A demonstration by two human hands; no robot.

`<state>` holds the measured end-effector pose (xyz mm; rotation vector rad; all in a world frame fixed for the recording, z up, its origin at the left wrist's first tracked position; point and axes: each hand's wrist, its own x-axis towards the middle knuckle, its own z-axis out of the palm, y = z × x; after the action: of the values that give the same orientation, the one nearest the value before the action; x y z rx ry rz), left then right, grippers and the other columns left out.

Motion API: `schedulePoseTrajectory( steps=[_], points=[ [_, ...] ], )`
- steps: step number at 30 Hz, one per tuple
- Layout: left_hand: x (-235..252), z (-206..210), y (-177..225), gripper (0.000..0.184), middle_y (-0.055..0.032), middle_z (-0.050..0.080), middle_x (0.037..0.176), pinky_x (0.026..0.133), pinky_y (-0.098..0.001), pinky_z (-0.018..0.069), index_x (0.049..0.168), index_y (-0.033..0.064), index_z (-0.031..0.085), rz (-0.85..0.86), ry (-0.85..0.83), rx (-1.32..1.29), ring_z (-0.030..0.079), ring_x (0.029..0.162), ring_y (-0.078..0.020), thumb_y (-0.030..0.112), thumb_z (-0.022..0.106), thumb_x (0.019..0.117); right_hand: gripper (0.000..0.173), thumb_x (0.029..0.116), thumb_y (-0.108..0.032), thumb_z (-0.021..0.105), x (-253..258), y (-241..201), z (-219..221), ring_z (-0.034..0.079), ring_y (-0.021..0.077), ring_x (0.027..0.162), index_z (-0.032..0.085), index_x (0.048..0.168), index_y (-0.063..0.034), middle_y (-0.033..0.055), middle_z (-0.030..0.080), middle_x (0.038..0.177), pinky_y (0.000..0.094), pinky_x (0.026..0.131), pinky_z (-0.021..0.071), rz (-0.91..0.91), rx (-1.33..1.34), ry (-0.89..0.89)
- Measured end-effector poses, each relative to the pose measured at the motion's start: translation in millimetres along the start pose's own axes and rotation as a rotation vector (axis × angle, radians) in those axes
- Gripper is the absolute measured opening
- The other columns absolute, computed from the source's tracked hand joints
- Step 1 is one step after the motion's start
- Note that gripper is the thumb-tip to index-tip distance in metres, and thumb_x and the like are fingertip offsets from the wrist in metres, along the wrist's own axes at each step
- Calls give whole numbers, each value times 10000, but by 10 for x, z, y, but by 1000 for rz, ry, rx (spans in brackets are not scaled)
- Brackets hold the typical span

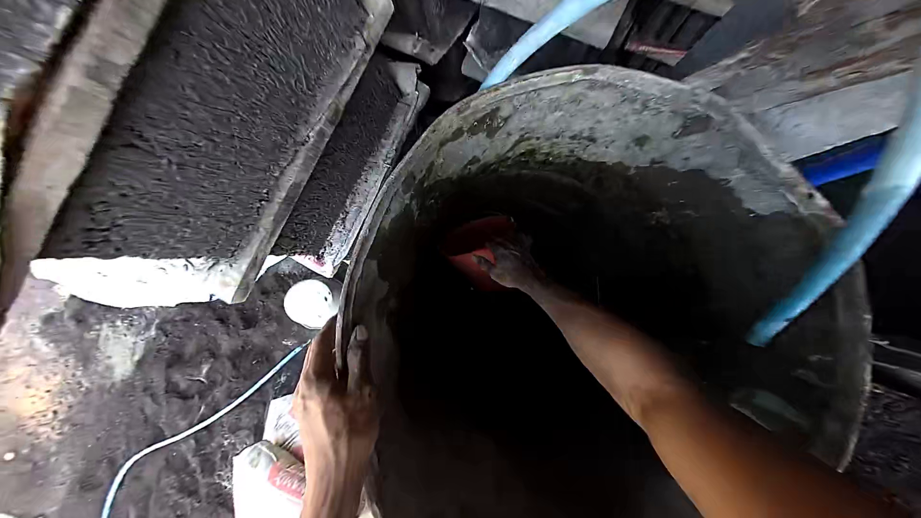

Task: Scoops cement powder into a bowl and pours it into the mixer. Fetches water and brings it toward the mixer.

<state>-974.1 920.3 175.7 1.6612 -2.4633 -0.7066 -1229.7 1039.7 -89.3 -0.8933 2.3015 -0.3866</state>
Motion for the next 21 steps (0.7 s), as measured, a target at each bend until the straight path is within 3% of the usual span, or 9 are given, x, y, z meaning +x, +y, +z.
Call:
schedulePoseTrajectory(
  steps=[2, 3, 5, 7, 9, 11, 13, 19, 21],
  points=[
    [-4, -27, 30, 483, -5, 728, 1037, 804, -315, 564, 1299, 129, 663, -3, -23, -32, 678, 895, -41, 498, 498, 1034, 712, 978, -733, 404, -170, 86, -4, 706, 355, 1055, 772, 982, -123, 142, 757, 1041, 626, 938, 530, 173, 56, 149],
    [-4, -37, 46, 481, 6, 730, 1044, 812, -269, 564, 1302, 116, 661, -5, -33, -59, 673, 904, -6, 482, 497, 1037, 656, 940, -710, 518, -173, 199, -16, 705, 390, 1022, 755, 1002, -102, 182, 741, 1035, 627, 875, 556, 274, 103, 233],
    [-15, -42, 66, 468, 26, 723, 1004, 780, -198, 555, 1280, 87, 662, -12, -45, -98, 658, 873, 43, 455, 494, 1044, 878, 773, -687, 763, -37, 561, 60, 564, 480, 1255, 568, 1385, -88, 272, 562, 1392, 680, 955, 510, 499, 292, 184],
    [-35, -62, 77, 434, 24, 714, 976, 779, -183, 553, 1247, 60, 663, -24, -79, -102, 652, 857, 56, 411, 493, 1057, 1111, 689, -599, 894, 53, 934, 342, 546, 458, 1292, 377, 1563, -148, 262, 492, 1488, 663, 962, 517, 694, 570, 5],
    [-14, -77, 71, 409, 23, 702, 929, 763, -200, 547, 1197, 41, 672, -26, -77, -78, 642, 824, 50, 385, 494, 1065, 817, 786, -425, 872, 128, 1039, 562, 683, 345, 1088, 508, 1459, -138, 200, 649, 1285, 535, 870, 597, 823, 906, -195],
    [-16, -80, 77, 371, 36, 683, 889, 752, -200, 539, 1155, 27, 669, -45, -82, -80, 630, 801, 53, 345, 497, 1074, 488, 917, -288, 729, 96, 951, 750, 657, 245, 890, 569, 1334, -93, 134, 647, 1062, 439, 797, 581, 887, 1096, -455],
    [-31, -71, 101, 340, 65, 681, 870, 746, -161, 550, 1138, 25, 665, -62, -79, -99, 633, 792, 84, 319, 508, 1074, 428, 1006, -288, 598, -50, 870, 919, 693, 270, 880, 523, 1376, -88, 167, 671, 1097, 443, 773, 596, 946, 1181, -564],
    [-36, -18, 75, 299, 93, 683, 903, 785, -155, 563, 1135, -9, 632, -19, -42, -175, 644, 834, 89, 256, 502, 1084, 313, 1008, -246, 596, -350, 1176, 856, 693, 353, 1001, 680, 1206, -18, 226, 709, 1079, 572, 891, 560, 597, 624, -8],
    [-39, -4, 58, 283, 86, 695, 937, 830, -184, 578, 1142, -5, 627, -23, -38, -213, 665, 880, 60, 241, 500, 1087, 415, 1010, -188, 588, -417, 1405, 807, 699, 421, 1027, 597, 1419, -119, 226, 712, 1160, 644, 907, 540, 410, 395, 187]
  ],
)
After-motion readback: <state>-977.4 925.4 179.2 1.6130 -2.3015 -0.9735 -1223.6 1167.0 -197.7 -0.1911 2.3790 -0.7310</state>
